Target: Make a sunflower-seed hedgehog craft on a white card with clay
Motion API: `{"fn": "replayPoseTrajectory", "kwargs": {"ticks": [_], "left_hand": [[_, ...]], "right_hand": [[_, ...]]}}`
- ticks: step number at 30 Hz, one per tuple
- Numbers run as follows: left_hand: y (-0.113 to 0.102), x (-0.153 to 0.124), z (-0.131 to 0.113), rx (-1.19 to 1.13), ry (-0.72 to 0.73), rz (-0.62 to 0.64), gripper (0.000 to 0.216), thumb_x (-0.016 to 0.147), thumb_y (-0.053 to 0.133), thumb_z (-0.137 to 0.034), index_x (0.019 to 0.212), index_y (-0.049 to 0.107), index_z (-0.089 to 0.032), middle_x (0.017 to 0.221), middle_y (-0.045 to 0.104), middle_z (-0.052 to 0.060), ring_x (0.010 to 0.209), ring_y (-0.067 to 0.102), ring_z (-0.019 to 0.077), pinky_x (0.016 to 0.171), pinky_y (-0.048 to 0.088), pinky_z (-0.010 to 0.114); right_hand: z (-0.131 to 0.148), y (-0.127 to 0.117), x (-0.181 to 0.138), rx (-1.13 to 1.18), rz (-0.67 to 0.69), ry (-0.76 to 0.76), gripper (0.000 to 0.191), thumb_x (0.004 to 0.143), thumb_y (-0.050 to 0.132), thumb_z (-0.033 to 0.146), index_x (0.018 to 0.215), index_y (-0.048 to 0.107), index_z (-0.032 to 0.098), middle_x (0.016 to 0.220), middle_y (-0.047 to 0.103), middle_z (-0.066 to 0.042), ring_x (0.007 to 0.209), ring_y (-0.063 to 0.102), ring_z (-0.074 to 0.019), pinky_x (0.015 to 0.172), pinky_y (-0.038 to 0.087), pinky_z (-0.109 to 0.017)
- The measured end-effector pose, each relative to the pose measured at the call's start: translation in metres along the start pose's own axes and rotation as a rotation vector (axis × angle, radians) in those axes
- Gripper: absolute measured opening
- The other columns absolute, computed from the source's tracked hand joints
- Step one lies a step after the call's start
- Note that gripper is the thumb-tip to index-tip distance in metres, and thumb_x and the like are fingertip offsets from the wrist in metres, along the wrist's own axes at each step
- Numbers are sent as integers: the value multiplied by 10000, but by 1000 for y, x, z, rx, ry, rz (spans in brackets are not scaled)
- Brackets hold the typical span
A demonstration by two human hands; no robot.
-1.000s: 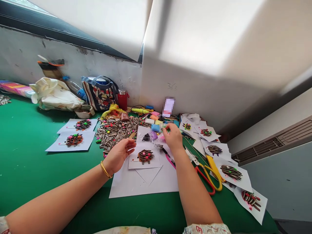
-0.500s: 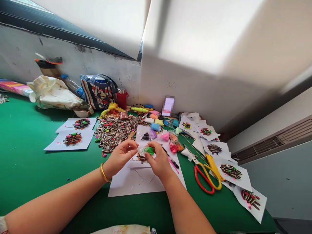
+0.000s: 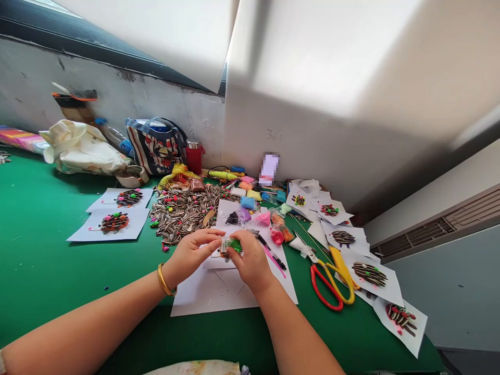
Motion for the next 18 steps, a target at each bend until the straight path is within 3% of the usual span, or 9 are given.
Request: {"fn": "replayPoseTrajectory", "kwargs": {"ticks": [4,8,14,18], "left_hand": [[5,1,-1,-88,-53,95,176,816,662,-346,885,778,-233,983,718,69,940,650,235,862,511,348],[6,1,-2,-68,-61,129,175,805,672,-330,891,775,-219,938,701,77,857,653,222,760,530,327],[4,-2,-8,329,219,116,161,831,645,-273,937,765,-287,934,699,53,858,634,204,812,494,335],[5,-6,-10,503,323,102,175,853,620,-322,966,750,-289,975,704,70,888,632,222,837,482,357]], "right_hand": [[7,2,3,-25,62,1,195,865,626,295,1041,564,237,1005,629,-60,938,579,-224,815,478,-355],[11,2,3,-68,93,-45,95,889,569,225,984,579,224,962,641,-60,912,574,-218,805,463,-341],[14,1,2,-84,143,-130,151,897,464,151,965,586,209,919,645,-69,880,578,-211,769,461,-334],[13,3,3,-106,170,-114,157,911,449,164,945,596,208,920,650,-73,873,584,-211,759,464,-337]]}}
Point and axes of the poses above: each hand's wrist, its own x-axis towards the middle knuckle, its own y-axis out of the palm, z = x × y, the point moved 4 cm from there along x, towards the middle knuckle
